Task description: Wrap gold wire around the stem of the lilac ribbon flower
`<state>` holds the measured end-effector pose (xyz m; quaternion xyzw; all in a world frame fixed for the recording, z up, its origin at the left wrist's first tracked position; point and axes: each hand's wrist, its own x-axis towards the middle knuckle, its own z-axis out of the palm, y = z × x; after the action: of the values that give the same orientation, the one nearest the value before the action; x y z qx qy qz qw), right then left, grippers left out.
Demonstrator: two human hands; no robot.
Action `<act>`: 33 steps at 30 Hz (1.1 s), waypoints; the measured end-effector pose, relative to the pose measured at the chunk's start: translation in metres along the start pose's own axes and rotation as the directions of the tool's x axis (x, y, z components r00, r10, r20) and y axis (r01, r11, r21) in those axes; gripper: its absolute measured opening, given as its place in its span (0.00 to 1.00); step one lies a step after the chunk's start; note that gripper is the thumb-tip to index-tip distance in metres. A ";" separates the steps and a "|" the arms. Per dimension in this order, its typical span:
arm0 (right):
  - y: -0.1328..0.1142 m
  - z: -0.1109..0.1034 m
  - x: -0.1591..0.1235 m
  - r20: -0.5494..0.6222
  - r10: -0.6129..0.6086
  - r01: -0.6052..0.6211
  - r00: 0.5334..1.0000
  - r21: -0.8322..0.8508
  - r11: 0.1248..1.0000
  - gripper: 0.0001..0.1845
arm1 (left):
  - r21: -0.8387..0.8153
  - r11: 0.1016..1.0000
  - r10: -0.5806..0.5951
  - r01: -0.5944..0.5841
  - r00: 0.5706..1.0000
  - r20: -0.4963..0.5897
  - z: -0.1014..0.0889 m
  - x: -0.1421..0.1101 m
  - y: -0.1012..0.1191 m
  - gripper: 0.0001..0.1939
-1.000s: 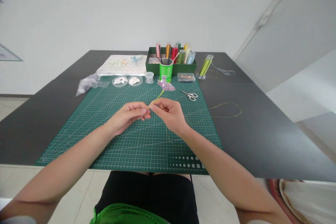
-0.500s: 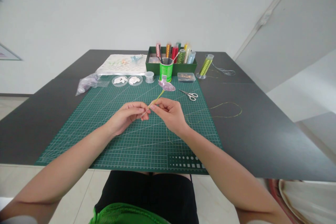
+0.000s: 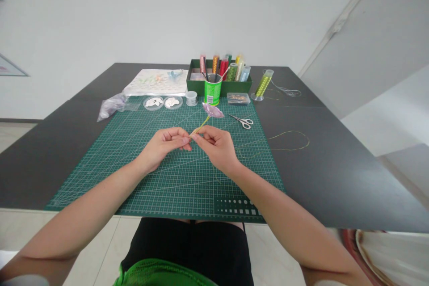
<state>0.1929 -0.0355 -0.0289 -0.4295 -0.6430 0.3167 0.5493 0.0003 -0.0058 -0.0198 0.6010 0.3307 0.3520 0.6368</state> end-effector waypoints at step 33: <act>0.005 -0.002 0.003 0.094 0.111 -0.117 0.989 0.062 0.991 0.13 | 0.087 0.976 0.199 -0.198 0.980 -0.006 0.002 -0.005 0.006 0.11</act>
<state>0.1957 -0.0302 -0.0317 -0.4320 -0.6308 0.3880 0.5147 -0.0012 -0.0112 -0.0137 0.6553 0.2883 0.4037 0.5696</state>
